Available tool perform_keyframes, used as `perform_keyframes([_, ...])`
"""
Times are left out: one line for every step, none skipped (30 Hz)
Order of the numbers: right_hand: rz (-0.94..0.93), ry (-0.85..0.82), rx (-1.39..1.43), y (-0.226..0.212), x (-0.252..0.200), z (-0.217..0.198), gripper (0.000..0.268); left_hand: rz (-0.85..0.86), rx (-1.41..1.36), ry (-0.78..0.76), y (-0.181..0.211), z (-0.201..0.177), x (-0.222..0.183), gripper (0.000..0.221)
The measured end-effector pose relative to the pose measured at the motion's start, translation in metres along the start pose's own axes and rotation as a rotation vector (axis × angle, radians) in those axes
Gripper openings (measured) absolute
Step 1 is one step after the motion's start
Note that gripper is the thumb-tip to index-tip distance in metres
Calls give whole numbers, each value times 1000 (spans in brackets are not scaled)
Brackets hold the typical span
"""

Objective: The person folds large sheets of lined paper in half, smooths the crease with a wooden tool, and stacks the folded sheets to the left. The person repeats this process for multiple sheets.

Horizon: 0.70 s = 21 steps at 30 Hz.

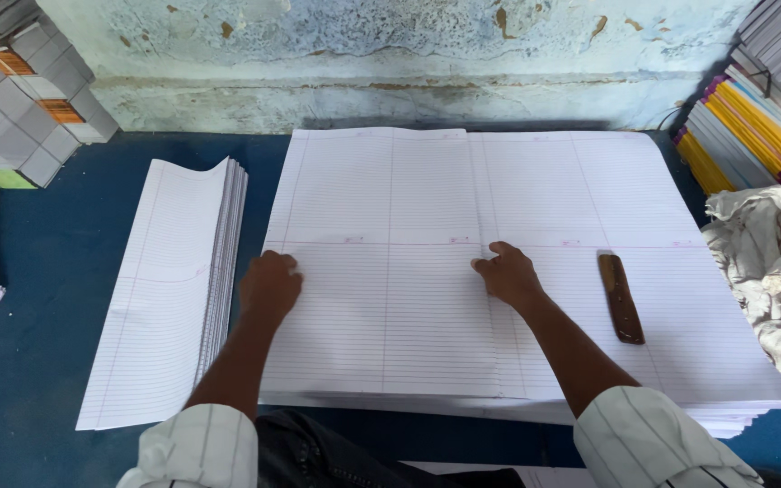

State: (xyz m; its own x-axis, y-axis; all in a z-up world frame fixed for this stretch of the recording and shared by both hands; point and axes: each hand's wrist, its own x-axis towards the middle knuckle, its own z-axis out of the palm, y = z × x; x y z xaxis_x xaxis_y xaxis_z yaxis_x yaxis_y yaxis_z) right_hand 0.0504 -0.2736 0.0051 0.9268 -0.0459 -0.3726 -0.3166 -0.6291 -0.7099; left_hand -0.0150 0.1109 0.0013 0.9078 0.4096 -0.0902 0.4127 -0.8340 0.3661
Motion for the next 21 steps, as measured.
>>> perform_keyframes([-3,12,-1,0,3,2,72,8,1,45,-7,-3,1,34])
perform_keyframes([-7,23,-2,0,7,4,72,15,3,90,-13,-6,0,35])
perform_keyframes([-10,36,-2,0,10,5,72,24,5,135,-16,-7,0,35])
perform_keyframes([-22,42,-17,0,13,6,69,-18,54,110,-17,-8,0,35])
perform_keyframes([-34,48,-31,0,14,8,66,-60,103,85,-19,-10,0,36])
perform_keyframes([-47,54,-46,-1,15,9,63,-102,153,60,-20,-13,1,38])
perform_keyframes([-24,41,-13,-3,16,10,58,-142,131,49,-21,-14,1,39])
perform_keyframes([0,28,20,-6,17,10,53,-183,109,39,-21,-16,2,41])
perform_keyframes([25,15,52,-8,17,10,48,-223,86,25,-21,-16,1,42])
perform_keyframes([16,12,95,-9,17,9,45,-219,91,21,-22,-16,1,42])
perform_keyframes([4,11,139,-12,16,8,42,-214,95,19,-22,-16,2,41])
perform_keyframes([-8,10,182,-14,16,7,39,-209,99,17,-23,-17,3,41])
perform_keyframes([1,8,212,-16,15,6,38,-181,115,38,-23,-16,4,41])
perform_keyframes([10,7,243,-18,13,5,37,-153,131,59,-23,-15,4,41])
perform_keyframes([18,7,273,-19,12,4,36,-124,145,81,-22,-15,5,41])
perform_keyframes([39,14,289,-20,11,2,37,-141,123,50,-21,-14,6,43])
perform_keyframes([61,18,306,-20,10,2,38,-159,102,19,-20,-14,7,44])
perform_keyframes([83,23,322,-20,9,2,39,-177,81,-13,-19,-13,8,46])
perform_keyframes([87,26,338,-19,7,1,40,-178,87,2,-17,-11,6,44])
perform_keyframes([91,29,354,-16,5,-1,42,-179,92,17,-15,-10,5,43])
perform_keyframes([93,33,371,-15,4,-2,43,-180,97,34,-12,-9,4,41])
